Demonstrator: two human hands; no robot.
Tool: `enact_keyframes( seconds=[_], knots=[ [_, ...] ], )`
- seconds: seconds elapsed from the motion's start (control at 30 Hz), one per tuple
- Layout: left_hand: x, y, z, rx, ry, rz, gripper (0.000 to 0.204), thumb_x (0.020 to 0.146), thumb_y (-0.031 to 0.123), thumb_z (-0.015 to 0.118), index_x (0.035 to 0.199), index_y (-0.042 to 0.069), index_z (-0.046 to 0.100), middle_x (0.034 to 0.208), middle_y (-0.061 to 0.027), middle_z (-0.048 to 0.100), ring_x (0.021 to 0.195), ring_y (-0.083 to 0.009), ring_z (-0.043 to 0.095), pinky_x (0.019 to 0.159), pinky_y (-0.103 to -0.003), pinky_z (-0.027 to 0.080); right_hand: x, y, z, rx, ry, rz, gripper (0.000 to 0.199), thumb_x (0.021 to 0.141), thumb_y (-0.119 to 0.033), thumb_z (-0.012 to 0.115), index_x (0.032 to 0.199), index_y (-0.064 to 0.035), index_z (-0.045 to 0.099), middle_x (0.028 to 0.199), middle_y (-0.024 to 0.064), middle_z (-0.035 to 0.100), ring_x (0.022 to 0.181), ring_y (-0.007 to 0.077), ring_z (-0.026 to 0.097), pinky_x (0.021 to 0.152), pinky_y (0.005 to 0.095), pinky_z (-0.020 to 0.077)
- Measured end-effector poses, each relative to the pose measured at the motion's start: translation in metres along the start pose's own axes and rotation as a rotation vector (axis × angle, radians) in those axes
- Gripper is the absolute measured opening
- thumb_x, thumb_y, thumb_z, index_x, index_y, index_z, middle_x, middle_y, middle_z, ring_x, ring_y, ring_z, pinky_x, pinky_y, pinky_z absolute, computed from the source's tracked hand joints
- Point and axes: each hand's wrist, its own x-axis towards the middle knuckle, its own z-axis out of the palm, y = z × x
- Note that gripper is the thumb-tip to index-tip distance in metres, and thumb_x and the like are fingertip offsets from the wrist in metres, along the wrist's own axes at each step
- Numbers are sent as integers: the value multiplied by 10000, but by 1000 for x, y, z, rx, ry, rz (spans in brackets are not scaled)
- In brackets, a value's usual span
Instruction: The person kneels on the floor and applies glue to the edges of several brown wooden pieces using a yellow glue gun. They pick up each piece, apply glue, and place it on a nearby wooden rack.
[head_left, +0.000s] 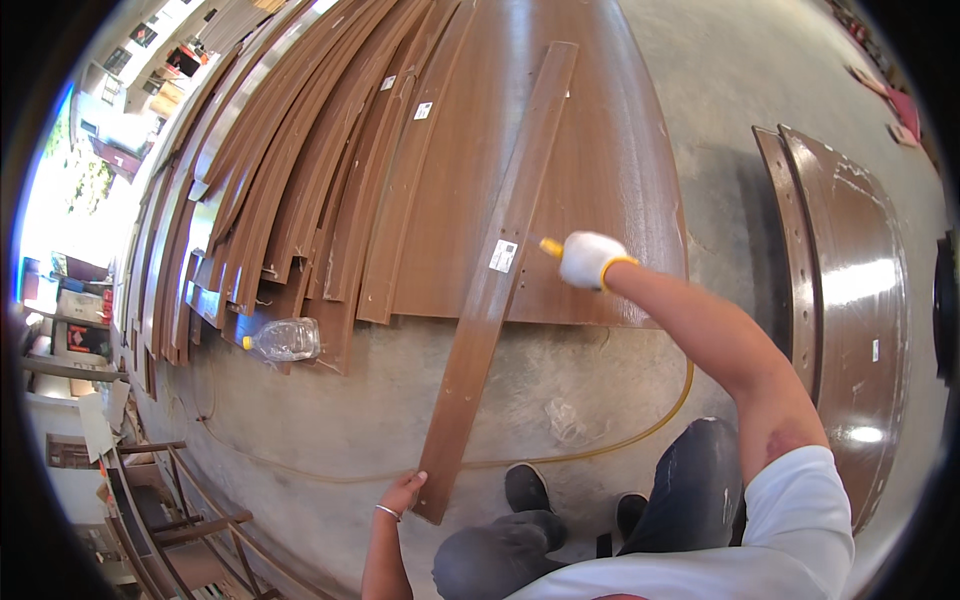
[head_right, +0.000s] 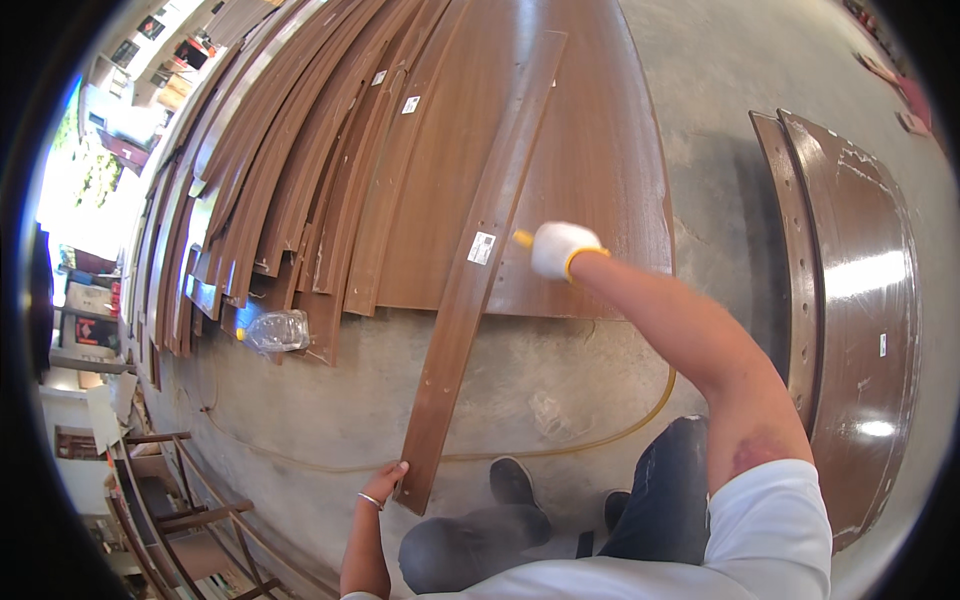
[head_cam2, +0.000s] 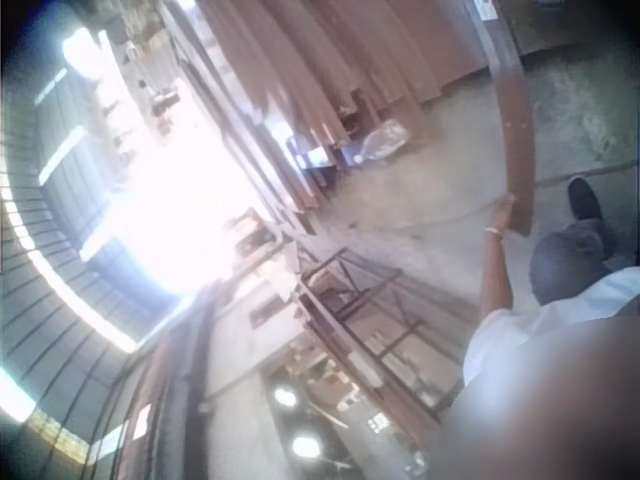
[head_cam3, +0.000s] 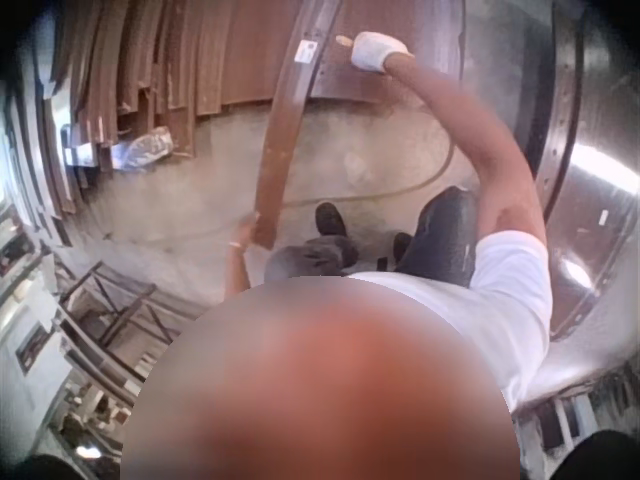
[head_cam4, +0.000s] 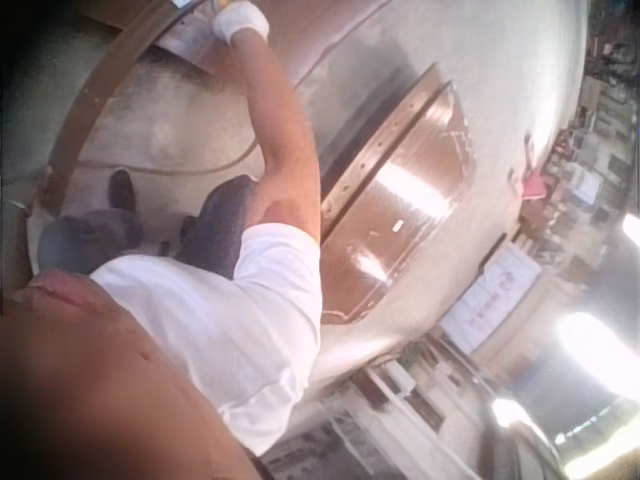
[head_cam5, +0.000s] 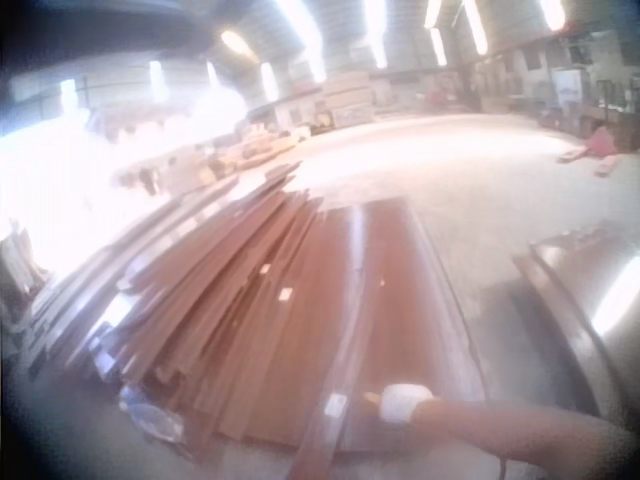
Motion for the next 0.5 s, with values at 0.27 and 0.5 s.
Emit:
enact_keyframes(
  seconds=[0.27,0.5],
  knots=[
    [9,25,20,-49,210,90,371,994,300,738,1187,-13,690,1011,-90,730,946,-175,665,879,-351,537,111,41,-100,292,165,246,246,916,-110,555,994,46,728,842,245,732,703,376,741,626,511,555],
    [-4,60,59,19,325,244,617,891,253,829,1380,-26,577,1271,-242,691,1188,-357,674,1010,-421,531,164,27,-97,513,40,331,152,916,-90,568,928,4,688,769,200,674,586,297,634,549,497,488]
  ],
)
